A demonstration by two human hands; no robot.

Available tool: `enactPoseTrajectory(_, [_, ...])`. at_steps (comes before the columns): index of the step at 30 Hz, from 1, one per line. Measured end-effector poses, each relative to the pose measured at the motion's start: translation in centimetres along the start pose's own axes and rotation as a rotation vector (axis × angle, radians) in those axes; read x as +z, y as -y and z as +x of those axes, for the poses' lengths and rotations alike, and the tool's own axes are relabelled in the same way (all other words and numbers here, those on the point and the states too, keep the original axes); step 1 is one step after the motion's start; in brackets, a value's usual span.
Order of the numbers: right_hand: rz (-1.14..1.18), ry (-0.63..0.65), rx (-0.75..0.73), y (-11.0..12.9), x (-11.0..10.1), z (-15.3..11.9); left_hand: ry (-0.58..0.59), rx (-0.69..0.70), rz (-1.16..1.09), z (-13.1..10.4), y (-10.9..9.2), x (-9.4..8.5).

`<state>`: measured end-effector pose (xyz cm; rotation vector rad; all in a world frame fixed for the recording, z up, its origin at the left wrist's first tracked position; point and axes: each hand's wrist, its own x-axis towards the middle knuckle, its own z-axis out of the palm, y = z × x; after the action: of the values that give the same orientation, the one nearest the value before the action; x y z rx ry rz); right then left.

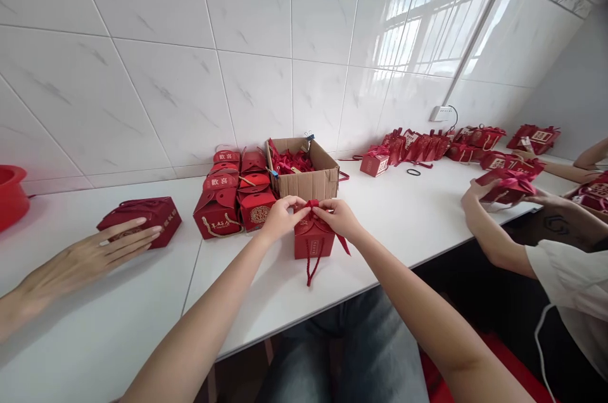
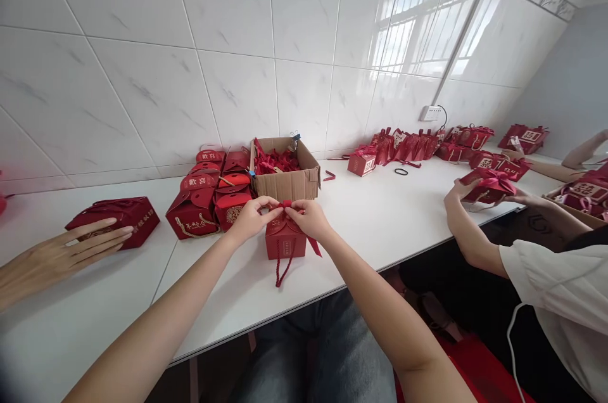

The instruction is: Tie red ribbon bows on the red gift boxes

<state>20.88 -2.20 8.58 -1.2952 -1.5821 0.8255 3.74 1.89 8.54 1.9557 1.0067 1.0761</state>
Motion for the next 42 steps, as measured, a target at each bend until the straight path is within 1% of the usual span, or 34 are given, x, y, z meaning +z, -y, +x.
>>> enactPoseTrajectory(3, [0.109,-0.054,0.024,-0.3,0.3,-0.1,-0.023,-0.005,-0.086,-0.4,0.2,0.4])
enactPoseTrajectory(5, [0.163,-0.073,-0.003,-0.5,0.5,-0.2,-0.015,0.001,-0.126,-0.7,0.1,0.7])
enactPoseTrajectory(7, [0.159,-0.066,-0.046,-0.6,0.6,-0.2,-0.007,0.006,-0.150,-1.0,-0.1,0.9])
enactPoseTrajectory(10, [0.100,-0.077,-0.058,-0.7,0.6,-0.2,-0.006,0.020,-0.164,-1.2,-0.3,1.1])
enactPoseTrajectory(15, [-0.040,-0.082,-0.118,-0.4,0.4,-0.6,-0.079,0.073,-0.129,-0.9,-0.2,1.3])
enactPoseTrajectory(18, [-0.149,-0.094,-0.133,-0.1,0.3,-1.0,-0.096,0.090,-0.113,-0.7,-0.1,1.4])
enactPoseTrajectory(21, [-0.206,-0.163,-0.156,-0.3,0.4,-1.1,-0.102,0.109,-0.092,-0.8,-0.1,1.6])
enactPoseTrajectory(24, [-0.250,-0.255,-0.248,-0.9,0.6,-1.0,-0.123,0.119,-0.070,-0.9,-0.2,1.7])
enactPoseTrajectory(26, [-0.290,-0.274,-0.289,-1.3,0.7,-0.9,-0.141,0.121,-0.044,-1.0,-0.3,1.6])
enactPoseTrajectory(29, [-0.329,-0.216,-0.287,-1.3,0.8,-0.7,-0.172,0.150,0.074,-1.0,-0.3,1.4])
enactPoseTrajectory(31, [-0.306,-0.168,-0.221,-0.9,0.6,-0.5,-0.197,0.184,0.198,-1.0,-0.3,1.2])
enactPoseTrajectory(34, [-0.128,-0.027,-0.060,-0.2,0.3,-0.1,-0.216,0.227,0.333,-1.0,-0.3,1.2])
enactPoseTrajectory(36, [-0.011,0.070,-0.010,0.0,0.2,0.0,-0.212,0.247,0.365,-0.9,-0.2,1.2])
enactPoseTrajectory(37, [0.027,0.095,-0.005,0.0,0.2,0.1,-0.206,0.253,0.372,-0.8,-0.1,1.3])
enactPoseTrajectory(39, [0.082,0.099,0.005,-0.2,0.3,0.1,-0.199,0.256,0.358,-0.7,-0.1,1.3])
enactPoseTrajectory(42, [0.127,0.053,0.031,-0.7,0.7,0.0,-0.246,0.230,0.304,-0.9,-0.2,1.1])
